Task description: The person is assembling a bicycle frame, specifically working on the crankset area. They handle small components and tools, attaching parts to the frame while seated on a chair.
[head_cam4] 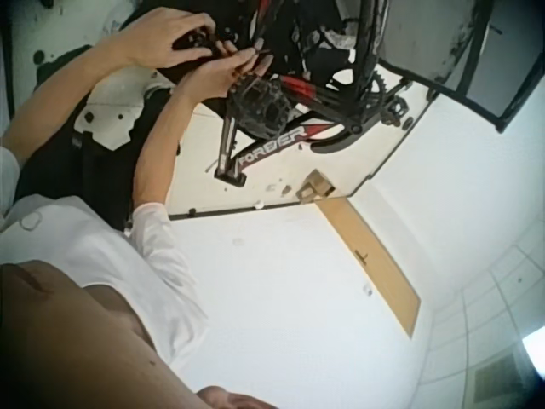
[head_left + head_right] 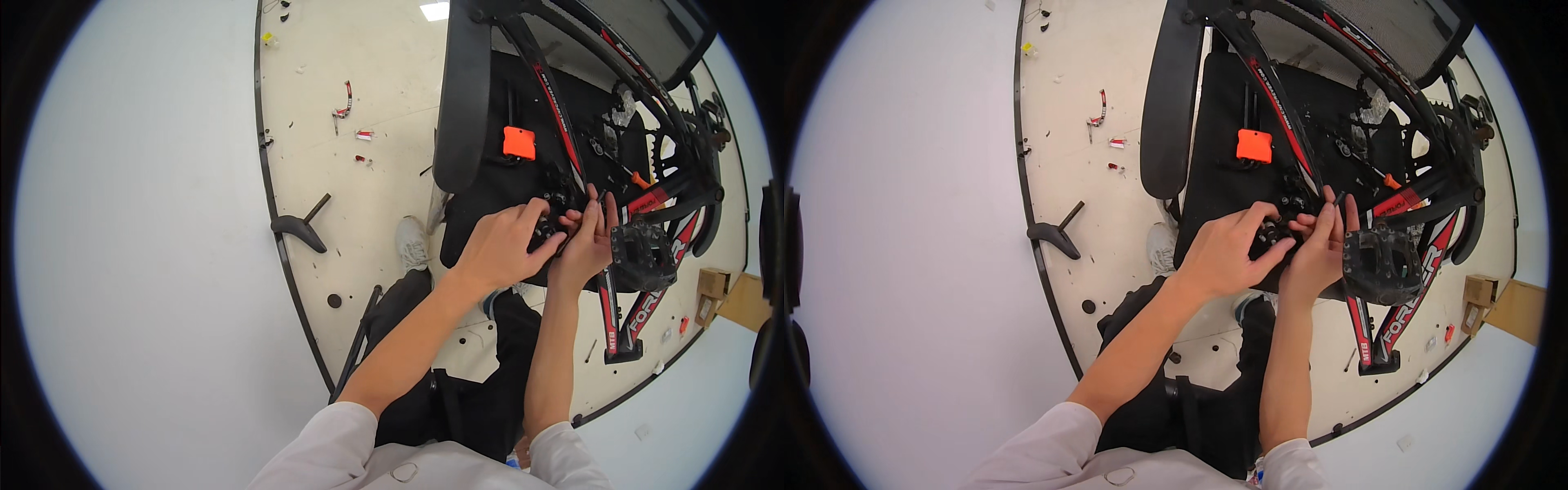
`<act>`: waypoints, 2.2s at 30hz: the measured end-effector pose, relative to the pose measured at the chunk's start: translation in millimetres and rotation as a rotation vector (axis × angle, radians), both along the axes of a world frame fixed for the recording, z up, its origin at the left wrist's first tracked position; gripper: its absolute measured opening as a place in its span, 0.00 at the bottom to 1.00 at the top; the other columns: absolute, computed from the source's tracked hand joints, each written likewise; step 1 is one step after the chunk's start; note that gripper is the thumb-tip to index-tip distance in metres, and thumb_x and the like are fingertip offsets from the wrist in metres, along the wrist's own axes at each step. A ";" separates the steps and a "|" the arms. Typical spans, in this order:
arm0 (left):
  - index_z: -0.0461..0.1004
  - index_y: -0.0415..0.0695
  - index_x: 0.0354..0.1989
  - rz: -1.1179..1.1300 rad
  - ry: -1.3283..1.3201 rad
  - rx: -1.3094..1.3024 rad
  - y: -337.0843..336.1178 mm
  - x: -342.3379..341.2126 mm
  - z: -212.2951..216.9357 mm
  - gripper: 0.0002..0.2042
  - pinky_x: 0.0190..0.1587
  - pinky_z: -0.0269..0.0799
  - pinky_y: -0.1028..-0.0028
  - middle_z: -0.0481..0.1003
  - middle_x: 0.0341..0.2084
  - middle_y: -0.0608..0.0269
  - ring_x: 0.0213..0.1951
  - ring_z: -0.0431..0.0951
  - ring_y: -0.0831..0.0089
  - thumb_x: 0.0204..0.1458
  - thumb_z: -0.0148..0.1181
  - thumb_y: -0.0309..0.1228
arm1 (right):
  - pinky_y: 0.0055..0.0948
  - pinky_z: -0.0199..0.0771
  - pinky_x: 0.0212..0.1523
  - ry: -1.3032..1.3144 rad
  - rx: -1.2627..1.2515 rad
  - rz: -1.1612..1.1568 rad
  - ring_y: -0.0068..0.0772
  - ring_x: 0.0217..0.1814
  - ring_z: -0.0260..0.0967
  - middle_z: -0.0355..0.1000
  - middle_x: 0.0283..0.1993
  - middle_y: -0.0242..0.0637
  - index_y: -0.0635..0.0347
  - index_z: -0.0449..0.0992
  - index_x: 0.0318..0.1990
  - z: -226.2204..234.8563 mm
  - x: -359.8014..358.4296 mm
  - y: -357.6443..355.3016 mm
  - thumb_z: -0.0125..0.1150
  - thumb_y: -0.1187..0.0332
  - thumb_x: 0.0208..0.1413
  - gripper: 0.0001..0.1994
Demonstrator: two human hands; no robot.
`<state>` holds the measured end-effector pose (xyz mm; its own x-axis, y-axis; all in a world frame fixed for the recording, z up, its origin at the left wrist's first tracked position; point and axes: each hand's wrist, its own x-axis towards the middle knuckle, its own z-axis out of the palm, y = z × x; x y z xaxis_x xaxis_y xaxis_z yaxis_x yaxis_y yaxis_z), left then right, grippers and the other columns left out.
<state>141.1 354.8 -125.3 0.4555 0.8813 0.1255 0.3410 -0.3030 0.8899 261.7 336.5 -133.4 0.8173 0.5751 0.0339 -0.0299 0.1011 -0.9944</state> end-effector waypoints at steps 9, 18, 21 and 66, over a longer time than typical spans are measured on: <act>0.73 0.38 0.36 0.038 -0.157 -0.189 1.9 15.1 -5.6 0.14 0.30 0.72 0.68 0.77 0.26 0.49 0.27 0.79 0.56 0.53 0.62 0.38 | 0.13 0.53 0.13 0.119 0.025 0.048 0.13 0.19 0.57 0.71 0.35 0.35 0.62 0.66 0.53 -1.0 6.8 -9.6 0.51 0.70 0.63 0.13; 0.71 0.35 0.42 0.290 0.058 -0.318 15.8 15.3 -18.5 0.18 0.31 0.72 0.69 0.76 0.25 0.53 0.25 0.77 0.65 0.48 0.66 0.35 | 0.17 0.59 0.22 -0.385 -0.164 0.250 0.13 0.20 0.59 0.64 0.20 0.25 0.61 0.73 0.42 0.5 20.6 -20.6 0.57 0.78 0.55 0.08; 0.71 0.35 0.45 0.250 0.152 -0.171 22.6 22.2 -28.6 0.19 0.28 0.69 0.75 0.75 0.25 0.59 0.22 0.71 0.75 0.49 0.66 0.34 | 0.20 0.64 0.23 -0.493 -0.287 0.375 0.18 0.20 0.64 0.67 0.20 0.29 0.61 0.74 0.39 7.2 29.1 -29.2 0.58 0.75 0.54 0.06; 0.74 0.36 0.37 -0.010 -0.265 -0.315 29.6 5.6 -15.4 0.17 0.21 0.67 0.79 0.74 0.20 0.62 0.19 0.72 0.81 0.50 0.65 0.39 | 0.13 0.36 0.12 0.362 -0.333 0.569 0.06 0.12 0.44 0.58 0.17 0.18 0.64 0.69 0.45 0.7 29.4 -34.4 0.62 0.76 0.53 0.13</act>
